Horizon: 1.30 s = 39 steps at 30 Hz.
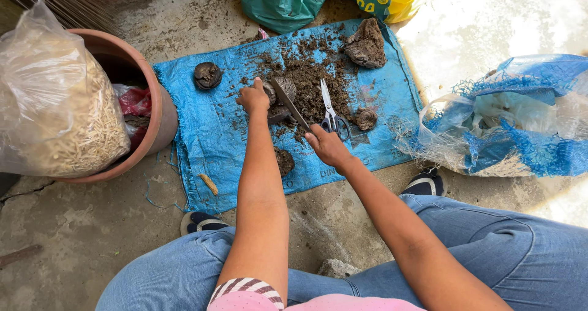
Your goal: The person uses shears to cut through soil clumps and roots resting on a blue tarp, handling the clumps by hand.
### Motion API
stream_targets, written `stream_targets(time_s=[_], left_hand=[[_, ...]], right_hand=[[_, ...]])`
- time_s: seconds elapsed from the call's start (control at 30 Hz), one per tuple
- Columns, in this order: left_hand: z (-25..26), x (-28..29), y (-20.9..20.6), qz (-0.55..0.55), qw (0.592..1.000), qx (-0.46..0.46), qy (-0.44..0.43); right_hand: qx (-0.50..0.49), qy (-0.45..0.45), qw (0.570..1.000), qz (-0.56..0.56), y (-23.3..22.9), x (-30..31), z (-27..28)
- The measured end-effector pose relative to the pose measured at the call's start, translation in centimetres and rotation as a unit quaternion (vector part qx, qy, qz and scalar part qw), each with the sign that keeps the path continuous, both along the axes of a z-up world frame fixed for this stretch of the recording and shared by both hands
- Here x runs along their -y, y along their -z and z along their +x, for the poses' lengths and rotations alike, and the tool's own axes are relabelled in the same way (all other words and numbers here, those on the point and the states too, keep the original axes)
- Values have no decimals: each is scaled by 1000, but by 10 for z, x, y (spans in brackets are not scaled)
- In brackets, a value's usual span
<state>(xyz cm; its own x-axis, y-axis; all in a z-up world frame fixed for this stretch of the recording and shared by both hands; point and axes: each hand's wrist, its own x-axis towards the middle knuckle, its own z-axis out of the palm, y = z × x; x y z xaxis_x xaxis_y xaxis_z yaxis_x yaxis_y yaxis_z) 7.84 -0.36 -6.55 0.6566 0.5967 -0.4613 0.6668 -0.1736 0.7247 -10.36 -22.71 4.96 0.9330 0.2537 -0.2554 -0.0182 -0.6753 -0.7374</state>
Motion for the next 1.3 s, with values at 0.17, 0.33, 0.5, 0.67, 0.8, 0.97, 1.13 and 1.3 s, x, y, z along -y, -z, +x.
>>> stream_targets(time_s=[0.17,0.33,0.5,0.67,0.8,0.97,1.13,1.3], left_hand=[[-5,-1,-1,7,1000,-15,24],[3,-17,40,117,986,61,104],[-14,-16,5,19,991,44,124],[-33,-21,-29,-101,990,45,91],[-41,-24,-10,-238,965,105,-22],[-47,-29,-2,-231,960,147,-58],[-50,-31,-12,-204,962,167,-65],[-55,-16,-23,-238,948,202,-68]], right_hand=[[3,-36,998,-47,0,-7,1],[-123,-27,992,29,-21,6,11],[-138,-20,990,33,-46,25,25],[-47,-4,999,-7,-29,25,31],[85,-17,993,-85,-6,12,27],[74,-42,994,-63,-4,4,17],[73,63,994,-57,7,8,2],[69,143,986,-45,38,0,15]])
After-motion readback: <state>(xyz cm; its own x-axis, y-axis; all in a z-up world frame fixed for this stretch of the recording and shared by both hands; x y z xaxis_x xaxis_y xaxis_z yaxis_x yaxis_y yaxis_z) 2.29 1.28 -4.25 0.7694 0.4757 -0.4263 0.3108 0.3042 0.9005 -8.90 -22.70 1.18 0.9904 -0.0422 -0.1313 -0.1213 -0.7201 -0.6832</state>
